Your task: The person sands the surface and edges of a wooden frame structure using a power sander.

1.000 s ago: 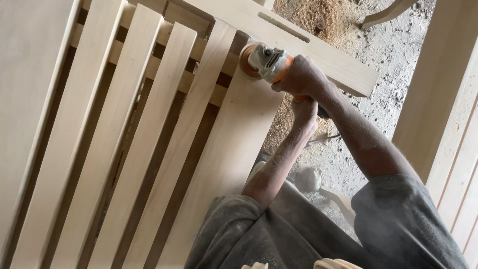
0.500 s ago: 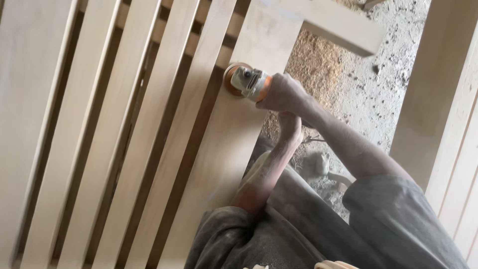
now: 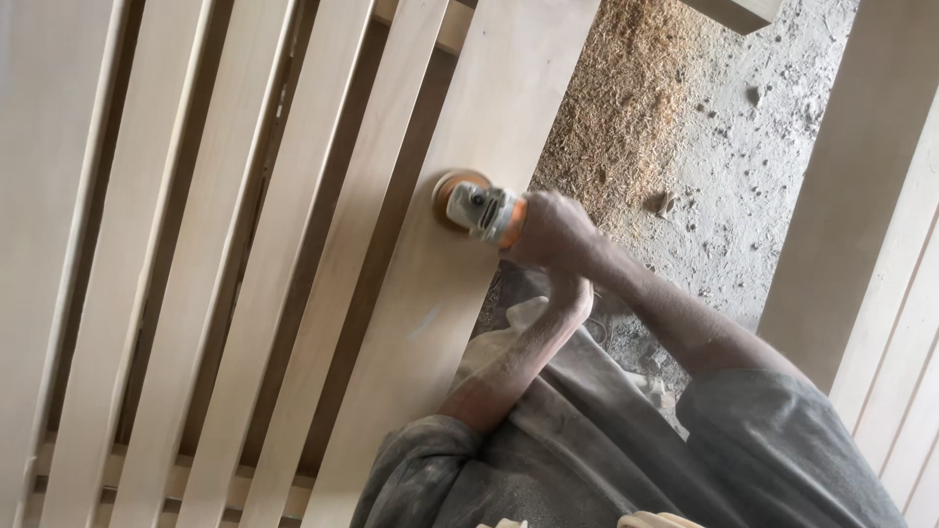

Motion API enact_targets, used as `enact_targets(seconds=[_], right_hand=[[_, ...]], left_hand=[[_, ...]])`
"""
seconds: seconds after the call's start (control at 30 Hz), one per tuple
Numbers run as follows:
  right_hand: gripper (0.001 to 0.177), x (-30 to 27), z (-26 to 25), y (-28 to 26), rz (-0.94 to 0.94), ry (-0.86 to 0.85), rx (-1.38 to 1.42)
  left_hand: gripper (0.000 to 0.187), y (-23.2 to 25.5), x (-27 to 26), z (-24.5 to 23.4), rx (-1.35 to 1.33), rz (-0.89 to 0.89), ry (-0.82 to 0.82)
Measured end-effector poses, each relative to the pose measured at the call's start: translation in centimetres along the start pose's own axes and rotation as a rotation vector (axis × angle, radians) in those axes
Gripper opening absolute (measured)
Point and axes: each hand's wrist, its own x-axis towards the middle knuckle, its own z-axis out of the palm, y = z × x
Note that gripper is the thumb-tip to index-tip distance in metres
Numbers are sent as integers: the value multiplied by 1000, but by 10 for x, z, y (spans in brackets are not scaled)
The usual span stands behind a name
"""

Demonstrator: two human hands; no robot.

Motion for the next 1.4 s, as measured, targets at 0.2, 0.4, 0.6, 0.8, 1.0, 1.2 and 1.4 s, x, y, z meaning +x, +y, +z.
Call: enact_targets(seconds=[0.2, 0.4, 0.6, 0.8, 1.0, 1.2, 1.4], right_hand=[[32, 44, -51, 37, 33, 77, -2], [38, 115, -133, 80, 160, 66, -64], [43, 176, -185, 115, 159, 139, 3], [47, 178, -192, 112, 203, 173, -39], [38, 103, -124, 63, 226, 38, 12], [32, 8, -30, 13, 73, -26, 5], [34, -39, 22, -7, -41, -45, 38]], left_hand=[[21, -11, 76, 46, 100, -13, 6], [13, -14, 180, 118, 205, -9, 10], [17, 9, 249, 171, 288, -107, 75], [26, 45, 241, 184, 286, -180, -45], [22, 26, 160, 116, 263, -63, 42], [25, 17, 24, 30, 79, -45, -7], [30, 32, -47, 6, -1, -154, -47]])
